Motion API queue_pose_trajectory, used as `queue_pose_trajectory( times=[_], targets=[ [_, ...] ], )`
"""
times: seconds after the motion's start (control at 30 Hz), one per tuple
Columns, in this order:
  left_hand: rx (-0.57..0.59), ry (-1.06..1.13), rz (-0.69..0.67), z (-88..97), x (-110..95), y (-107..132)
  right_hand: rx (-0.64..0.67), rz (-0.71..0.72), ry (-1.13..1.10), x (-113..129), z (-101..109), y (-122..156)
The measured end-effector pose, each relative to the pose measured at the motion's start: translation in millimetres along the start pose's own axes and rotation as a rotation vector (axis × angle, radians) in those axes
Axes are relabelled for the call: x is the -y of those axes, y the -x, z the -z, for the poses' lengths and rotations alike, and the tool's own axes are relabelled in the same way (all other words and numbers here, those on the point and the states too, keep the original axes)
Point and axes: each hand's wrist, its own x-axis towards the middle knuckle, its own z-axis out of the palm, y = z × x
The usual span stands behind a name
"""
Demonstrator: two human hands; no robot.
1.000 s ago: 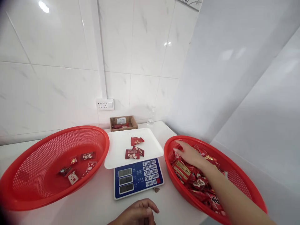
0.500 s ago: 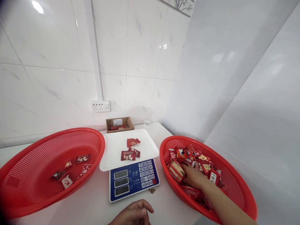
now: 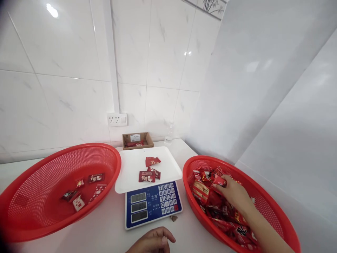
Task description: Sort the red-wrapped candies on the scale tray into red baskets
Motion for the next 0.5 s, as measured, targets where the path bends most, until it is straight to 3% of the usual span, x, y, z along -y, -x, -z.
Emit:
queue_pose_trajectory(
  times=[0.1, 0.27, 0.4, 0.5],
  targets=[
    [-0.015, -0.026, 0.001, 1.1, 1.0, -1.9, -0.017, -0.024, -0.088, 19.9, 19.1, 4.1],
    [-0.027, -0.051, 0.0, 4.5, 3.5, -4.2, -0.09, 0.053, -0.414, 81.5, 43.7, 12.7],
    [-0.035, -0.07, 0.006, 6.2, 4.4, -4.9, 0.069, 0.206, -0.783, 130.4, 34.9, 18.0],
    [-0.052, -0.085, 0.009, 6.6, 4.6, -5.4, 0.18, 0.277, -0.885, 155.7, 15.4, 19.2]
  ],
)
